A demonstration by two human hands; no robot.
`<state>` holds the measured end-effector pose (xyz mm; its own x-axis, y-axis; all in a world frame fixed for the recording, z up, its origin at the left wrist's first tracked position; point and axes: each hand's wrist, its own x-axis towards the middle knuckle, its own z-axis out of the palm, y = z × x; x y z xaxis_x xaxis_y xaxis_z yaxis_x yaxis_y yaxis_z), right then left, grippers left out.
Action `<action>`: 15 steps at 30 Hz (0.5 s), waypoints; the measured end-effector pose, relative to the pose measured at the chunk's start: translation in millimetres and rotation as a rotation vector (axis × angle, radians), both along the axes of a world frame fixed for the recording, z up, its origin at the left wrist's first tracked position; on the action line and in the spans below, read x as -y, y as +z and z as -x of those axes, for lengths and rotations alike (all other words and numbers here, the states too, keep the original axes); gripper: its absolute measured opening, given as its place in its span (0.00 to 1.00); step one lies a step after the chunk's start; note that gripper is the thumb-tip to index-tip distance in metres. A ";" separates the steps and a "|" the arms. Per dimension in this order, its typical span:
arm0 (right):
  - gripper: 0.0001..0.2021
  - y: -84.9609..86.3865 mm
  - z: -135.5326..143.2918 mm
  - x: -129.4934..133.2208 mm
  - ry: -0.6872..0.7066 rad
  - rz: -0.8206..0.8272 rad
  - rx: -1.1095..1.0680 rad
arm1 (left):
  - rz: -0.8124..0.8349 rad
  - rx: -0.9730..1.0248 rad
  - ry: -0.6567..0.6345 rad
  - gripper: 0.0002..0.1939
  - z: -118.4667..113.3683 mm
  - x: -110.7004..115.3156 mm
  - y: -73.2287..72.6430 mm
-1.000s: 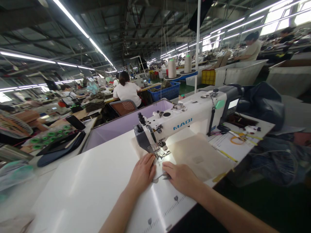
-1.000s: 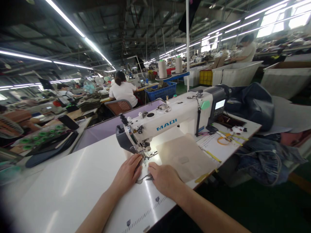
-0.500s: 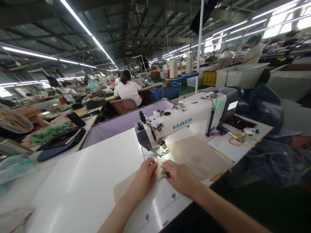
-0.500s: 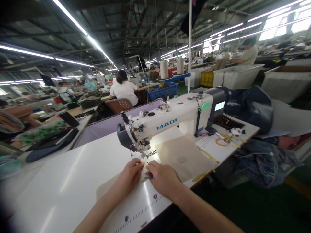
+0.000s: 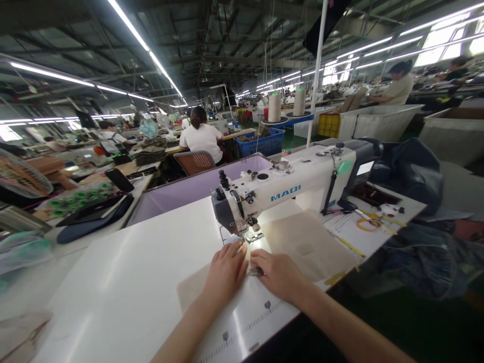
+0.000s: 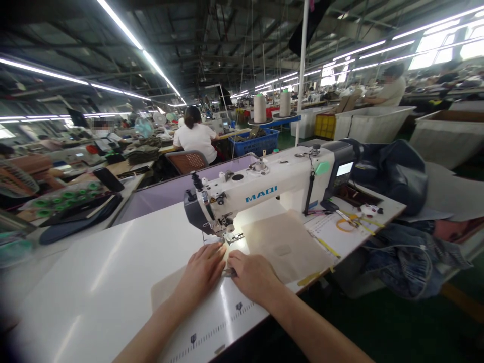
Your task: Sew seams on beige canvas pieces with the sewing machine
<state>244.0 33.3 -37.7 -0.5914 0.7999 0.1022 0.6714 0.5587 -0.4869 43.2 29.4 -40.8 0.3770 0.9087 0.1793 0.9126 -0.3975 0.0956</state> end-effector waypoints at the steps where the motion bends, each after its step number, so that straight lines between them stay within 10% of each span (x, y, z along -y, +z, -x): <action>1: 0.12 -0.7 -0.2 -0.1 0.000 -0.001 -0.001 | -0.004 -0.006 0.001 0.17 0.0 0.3 -0.1; 15: 0.11 -3.2 -0.3 -3.6 0.018 -0.035 0.034 | -0.041 -0.026 -0.018 0.18 2.4 -1.3 0.0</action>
<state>244.3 36.8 -40.9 -0.6091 0.7856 0.1092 0.6771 0.5867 -0.4442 40.8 30.7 -40.8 0.3984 0.8938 0.2059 0.9072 -0.4171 0.0555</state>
